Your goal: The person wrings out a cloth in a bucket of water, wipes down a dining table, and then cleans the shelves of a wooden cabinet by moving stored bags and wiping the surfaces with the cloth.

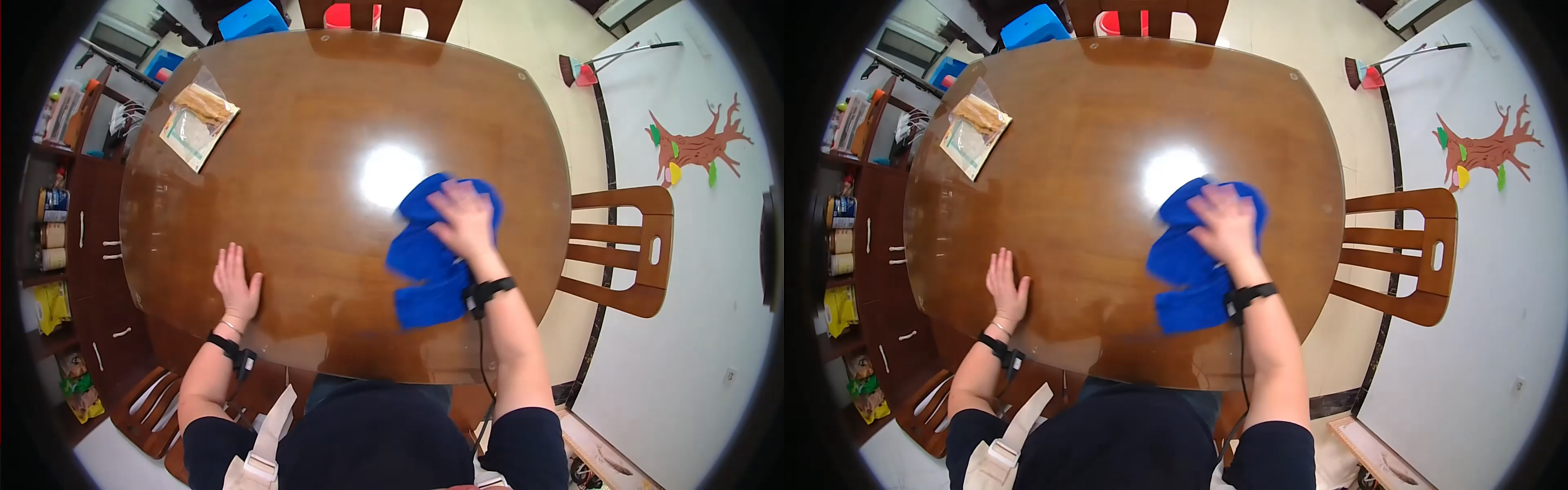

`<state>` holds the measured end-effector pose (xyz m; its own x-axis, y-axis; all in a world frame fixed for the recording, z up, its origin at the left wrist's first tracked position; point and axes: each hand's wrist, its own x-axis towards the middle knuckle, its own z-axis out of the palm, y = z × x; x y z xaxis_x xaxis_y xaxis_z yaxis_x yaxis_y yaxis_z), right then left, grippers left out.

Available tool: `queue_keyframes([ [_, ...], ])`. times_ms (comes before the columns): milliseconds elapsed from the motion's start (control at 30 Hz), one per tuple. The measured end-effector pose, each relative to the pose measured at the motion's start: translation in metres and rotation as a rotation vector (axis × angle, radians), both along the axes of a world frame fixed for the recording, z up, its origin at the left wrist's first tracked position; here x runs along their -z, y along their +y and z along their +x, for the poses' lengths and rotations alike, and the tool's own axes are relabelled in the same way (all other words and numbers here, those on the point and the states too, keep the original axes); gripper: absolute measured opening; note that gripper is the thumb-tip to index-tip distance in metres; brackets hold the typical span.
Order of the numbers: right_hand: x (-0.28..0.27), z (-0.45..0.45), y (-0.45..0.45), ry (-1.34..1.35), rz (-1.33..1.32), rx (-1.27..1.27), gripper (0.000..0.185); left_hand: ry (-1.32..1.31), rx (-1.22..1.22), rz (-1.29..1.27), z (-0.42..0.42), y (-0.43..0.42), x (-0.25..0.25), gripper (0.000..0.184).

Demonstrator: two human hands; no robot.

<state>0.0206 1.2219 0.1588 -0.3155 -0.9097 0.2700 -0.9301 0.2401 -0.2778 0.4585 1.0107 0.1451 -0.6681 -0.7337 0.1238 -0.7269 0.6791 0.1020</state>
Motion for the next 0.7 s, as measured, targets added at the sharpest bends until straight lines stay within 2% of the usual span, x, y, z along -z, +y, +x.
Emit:
queue_keyframes([
  [67, 0.01, -0.05, 0.029, 0.143, -0.011, 0.302, 0.051, -0.11, -0.064, -0.031, 0.023, -0.013, -0.001, 0.074],
  [133, 0.029, -0.092, 0.081, 0.223, 0.086, 0.549, 0.066, -0.164, -0.104, -0.019, 0.045, -0.018, 0.011, 0.075],
  [200, 0.04, -0.104, 0.134, 0.173, 0.014, 0.645, 0.069, -0.182, -0.171, 0.053, 0.053, -0.017, 0.017, 0.078],
  [233, 0.046, -0.1, 0.16, 0.212, 0.067, 0.7, 0.066, -0.188, -0.185, 0.057, 0.052, -0.017, 0.015, 0.078],
  [333, 0.046, -0.041, 0.212, 0.258, 0.262, 0.658, 0.052, -0.148, -0.179, 0.079, 0.047, -0.015, 0.007, 0.081],
  [433, 0.05, 0.039, 0.235, 0.173, 0.355, 0.671, 0.055, -0.161, -0.192, 0.074, 0.046, -0.014, 0.005, 0.082],
  [500, 0.035, 0.081, 0.211, 0.044, 0.427, 0.701, 0.059, -0.171, -0.227, 0.095, 0.043, -0.014, 0.0, 0.082],
  [600, 0.036, 0.066, 0.163, 0.088, 0.379, 0.556, 0.061, -0.161, -0.203, 0.111, 0.044, -0.014, -0.002, 0.083],
  [700, 0.024, -0.004, 0.091, 0.234, 0.342, 0.327, 0.063, -0.157, -0.206, 0.12, 0.043, -0.015, -0.006, 0.083],
])
